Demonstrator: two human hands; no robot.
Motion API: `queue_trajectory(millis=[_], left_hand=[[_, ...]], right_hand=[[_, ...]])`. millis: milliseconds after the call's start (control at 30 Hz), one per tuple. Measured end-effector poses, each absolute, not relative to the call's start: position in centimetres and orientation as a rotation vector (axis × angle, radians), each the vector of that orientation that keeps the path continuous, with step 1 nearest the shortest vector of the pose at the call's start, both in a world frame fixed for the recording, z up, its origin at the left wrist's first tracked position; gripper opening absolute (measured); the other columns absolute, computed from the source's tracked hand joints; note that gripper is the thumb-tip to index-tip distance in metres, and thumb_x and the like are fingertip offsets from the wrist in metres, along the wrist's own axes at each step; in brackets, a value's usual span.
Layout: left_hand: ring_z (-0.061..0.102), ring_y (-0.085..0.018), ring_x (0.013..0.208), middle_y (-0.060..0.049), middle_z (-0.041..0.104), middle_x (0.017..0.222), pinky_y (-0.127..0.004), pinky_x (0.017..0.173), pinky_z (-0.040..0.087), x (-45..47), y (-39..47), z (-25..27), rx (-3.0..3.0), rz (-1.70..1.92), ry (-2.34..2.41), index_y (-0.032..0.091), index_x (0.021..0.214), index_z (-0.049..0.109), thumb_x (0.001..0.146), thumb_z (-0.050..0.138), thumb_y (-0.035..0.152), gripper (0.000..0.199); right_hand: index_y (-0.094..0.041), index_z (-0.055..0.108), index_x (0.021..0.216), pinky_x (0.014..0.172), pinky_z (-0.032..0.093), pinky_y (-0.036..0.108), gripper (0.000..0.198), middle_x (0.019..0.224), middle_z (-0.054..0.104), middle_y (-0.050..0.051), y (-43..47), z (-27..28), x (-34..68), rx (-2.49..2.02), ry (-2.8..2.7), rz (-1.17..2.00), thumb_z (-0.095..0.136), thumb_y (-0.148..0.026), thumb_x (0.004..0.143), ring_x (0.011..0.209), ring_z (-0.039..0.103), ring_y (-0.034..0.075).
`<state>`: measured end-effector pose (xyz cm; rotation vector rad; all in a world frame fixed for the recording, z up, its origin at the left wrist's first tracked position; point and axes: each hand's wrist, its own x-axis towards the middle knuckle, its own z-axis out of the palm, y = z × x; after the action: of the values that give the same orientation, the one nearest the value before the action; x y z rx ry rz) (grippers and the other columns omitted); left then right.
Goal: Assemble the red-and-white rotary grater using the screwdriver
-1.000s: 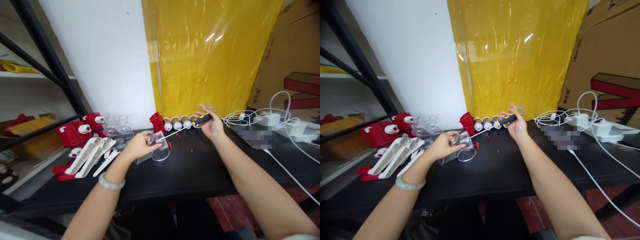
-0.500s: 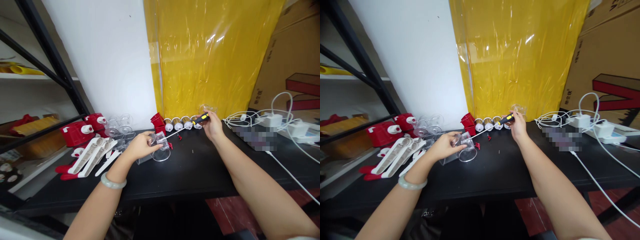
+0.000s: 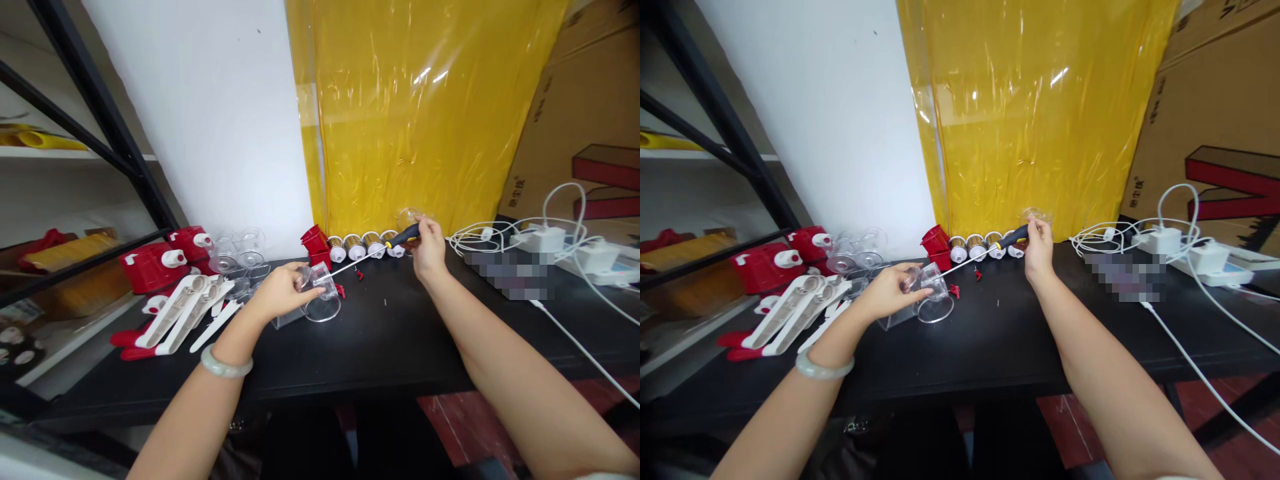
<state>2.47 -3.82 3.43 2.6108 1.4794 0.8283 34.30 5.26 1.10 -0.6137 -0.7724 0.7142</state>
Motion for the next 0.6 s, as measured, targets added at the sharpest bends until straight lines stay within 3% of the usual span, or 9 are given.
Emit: queue_trajectory(millis=[133,200,267,367,500,600], left_hand=[[0.068,-0.029,0.109,-0.013,0.071,0.12,-0.035,0.081,0.053,2.58,-3.9,3.55,2.603,0.804,1.497,0.021,0.047,0.045,0.079,0.066,0.058,0.054],[0.068,-0.029,0.111,-0.012,0.071,0.122,-0.036,0.085,0.053,2.59,-3.9,3.57,2.606,0.795,1.502,0.02,0.05,0.054,0.08,0.066,0.058,0.049],[0.066,-0.03,0.115,-0.012,0.07,0.125,-0.037,0.089,0.053,2.57,-3.88,3.57,2.609,0.788,1.503,0.021,0.055,0.063,0.08,0.067,0.057,0.045],[0.063,-0.032,0.121,-0.013,0.069,0.127,-0.038,0.094,0.052,2.5,-3.82,3.57,2.607,0.782,1.505,0.021,0.059,0.07,0.079,0.067,0.058,0.042],[0.06,-0.034,0.127,-0.014,0.069,0.129,-0.039,0.094,0.053,2.39,-3.72,3.52,2.589,0.789,1.506,0.021,0.058,0.072,0.078,0.068,0.06,0.044],[0.063,-0.034,0.122,-0.014,0.068,0.13,-0.04,0.096,0.052,2.4,-3.68,3.46,2.592,0.799,1.498,0.021,0.058,0.072,0.077,0.069,0.06,0.044]], right_hand=[[-0.022,0.053,0.071,0.031,0.024,0.02,0.04,0.051,0.044,-0.008,5.24,1.1,34.49,-0.739,-0.762,0.639,0.065,-0.059,0.077,0.034,0.036,0.007],[-0.022,0.054,0.068,0.032,0.026,0.021,0.046,0.05,0.047,-0.005,5.14,1.1,34.55,-0.73,-0.761,0.661,0.05,-0.064,0.084,0.035,0.039,0.008],[-0.022,0.058,0.075,0.037,0.038,0.023,0.045,0.058,0.058,-0.001,5.11,1.12,34.52,-0.662,-0.778,0.704,0.042,-0.062,0.086,0.044,0.053,0.012],[-0.024,0.056,0.095,0.048,0.049,0.027,0.034,0.07,0.066,-0.001,5.32,1.16,34.4,-0.584,-0.821,0.753,0.05,-0.055,0.082,0.057,0.064,0.016],[-0.025,0.052,0.085,0.037,0.036,0.022,0.035,0.058,0.05,-0.008,5.69,1.14,34.51,-0.729,-0.757,0.628,0.067,-0.054,0.073,0.04,0.046,0.01],[-0.023,0.051,0.07,0.033,0.029,0.023,0.043,0.052,0.043,-0.006,5.6,1.04,34.63,-0.779,-0.765,0.584,0.053,-0.065,0.081,0.035,0.037,0.009]])
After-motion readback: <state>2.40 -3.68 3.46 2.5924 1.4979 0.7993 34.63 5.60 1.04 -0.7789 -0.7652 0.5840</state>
